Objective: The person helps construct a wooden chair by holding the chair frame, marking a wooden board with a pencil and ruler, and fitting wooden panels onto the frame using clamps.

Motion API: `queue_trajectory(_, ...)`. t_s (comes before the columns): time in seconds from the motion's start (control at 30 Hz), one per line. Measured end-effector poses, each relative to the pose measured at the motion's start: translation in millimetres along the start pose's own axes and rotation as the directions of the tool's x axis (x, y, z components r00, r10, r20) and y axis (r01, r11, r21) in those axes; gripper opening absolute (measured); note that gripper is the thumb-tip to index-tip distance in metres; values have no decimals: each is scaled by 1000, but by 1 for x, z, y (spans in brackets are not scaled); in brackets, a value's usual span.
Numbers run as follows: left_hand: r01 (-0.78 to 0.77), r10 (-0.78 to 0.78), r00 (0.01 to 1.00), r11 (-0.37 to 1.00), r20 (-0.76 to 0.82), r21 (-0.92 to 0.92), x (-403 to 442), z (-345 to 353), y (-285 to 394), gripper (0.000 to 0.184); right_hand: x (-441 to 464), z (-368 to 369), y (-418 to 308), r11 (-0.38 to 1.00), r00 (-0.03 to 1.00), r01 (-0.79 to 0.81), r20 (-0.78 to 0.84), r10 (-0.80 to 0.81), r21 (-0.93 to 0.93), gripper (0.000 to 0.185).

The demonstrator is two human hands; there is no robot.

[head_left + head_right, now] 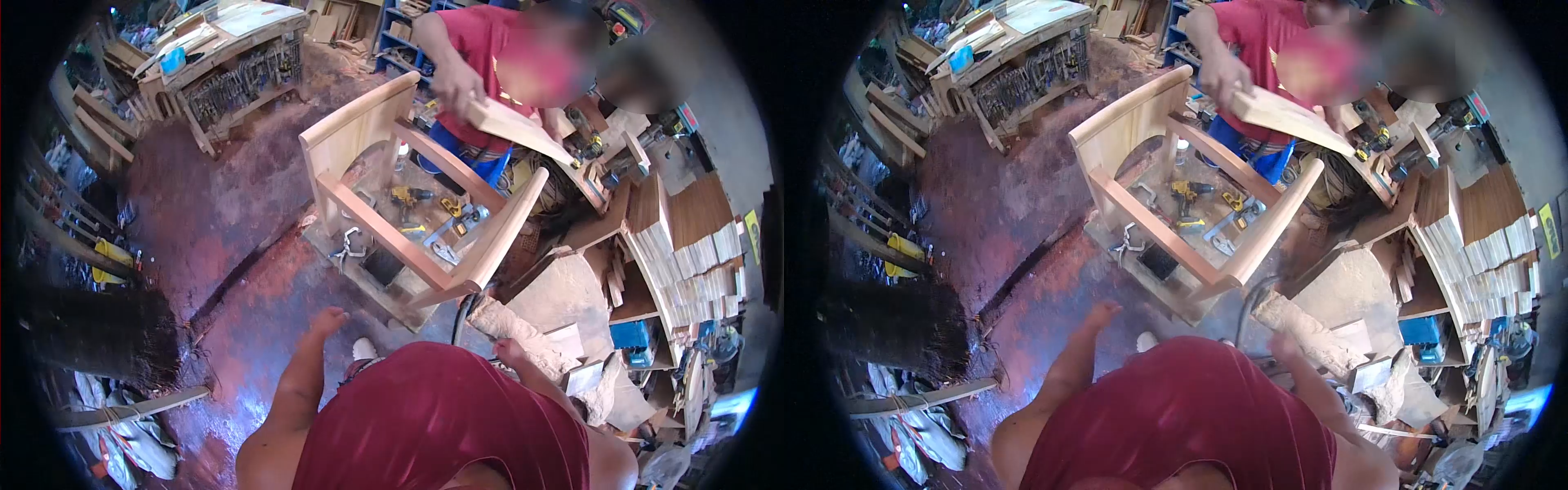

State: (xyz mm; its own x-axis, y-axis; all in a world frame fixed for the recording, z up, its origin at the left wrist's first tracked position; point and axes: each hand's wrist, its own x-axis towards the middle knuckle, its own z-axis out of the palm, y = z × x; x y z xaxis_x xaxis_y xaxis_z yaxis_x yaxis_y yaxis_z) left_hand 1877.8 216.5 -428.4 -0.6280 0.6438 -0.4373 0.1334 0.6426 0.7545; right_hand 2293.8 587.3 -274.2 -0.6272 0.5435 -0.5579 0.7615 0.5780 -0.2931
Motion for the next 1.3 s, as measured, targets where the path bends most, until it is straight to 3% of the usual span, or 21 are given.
queue_trajectory(0.07,-34,39,999,972,-19,233,11,18,-13,56,-4,4,2,998,997,-69,39,69,2,24)
queue_trajectory(0.2,-193,171,969,974,180,115,15,36,-58,55,-8,16,22,986,998,61,-37,-56,157,21)
queue_trajectory(0.27,-287,170,950,804,261,520,-4,30,-37,55,-4,16,25,976,995,101,-30,-97,195,20)
queue_trajectory(0.3,-283,166,952,800,258,529,-9,29,-34,55,-1,17,26,980,997,75,-22,-72,183,19)
queue_trajectory(0.37,-608,131,790,296,599,737,-20,26,-27,52,4,13,32,982,998,64,-13,-62,179,19)
queue_trajectory(0.4,-597,119,798,292,591,747,-28,30,-29,52,0,-2,24,979,991,130,-1,-131,155,20)
queue_trajectory(0.43,-240,36,954,686,298,686,-39,39,-33,50,-1,-9,23,971,980,198,13,-201,131,21)
queue_trajectory(0.47,152,-176,984,906,25,395,-46,45,-37,48,7,-5,33,967,976,213,17,-218,139,21)
queue_trajectory(0.6,264,-291,954,926,66,271,-60,59,-12,48,54,9,94,953,955,296,-1,-297,67,20)
queue_trajectory(0.67,-150,119,988,883,97,445,-64,78,-18,52,68,13,120,924,925,378,4,-379,56,25)
queue_trajectory(0.7,-122,98,992,889,75,442,-75,86,-8,52,75,13,130,942,943,331,24,-333,62,25)
queue_trajectory(0.77,36,-32,998,994,-46,103,-94,97,28,55,85,10,143,950,949,306,62,-309,61,25)
queue_trajectory(0.83,152,-148,987,986,-66,68,-112,109,52,54,86,2,153,980,970,12,236,-60,201,25)
queue_trajectory(0.87,243,-240,969,969,-63,40,-123,114,61,53,88,-3,157,981,965,26,251,-75,191,25)
queue_trajectory(0.93,235,-232,963,972,-133,4,-141,133,58,53,99,-8,171,943,900,326,282,-332,69,22)
queue_trajectory(1.0,216,-218,955,976,-201,-32,-159,150,50,53,126,7,184,954,916,286,266,-300,94,20)
queue_trajectory(1.07,368,-389,913,915,-121,-168,-178,161,36,53,135,6,187,965,934,235,249,-257,117,25)
queue_trajectory(1.13,403,-428,893,898,-139,-177,-201,161,48,54,135,-15,164,809,809,576,220,-545,-116,25)
queue_trajectory(1.2,427,-454,878,886,-151,-178,-205,153,56,54,137,-19,142,840,853,512,216,-475,-177,24)
queue_trajectory(1.27,457,-490,864,861,-120,-223,-195,141,54,51,129,-26,122,887,877,462,155,-455,-9,19)
queue_trajectory(1.3,448,-477,872,867,-108,-219,-186,134,57,51,131,-24,118,845,840,534,108,-533,17,18)
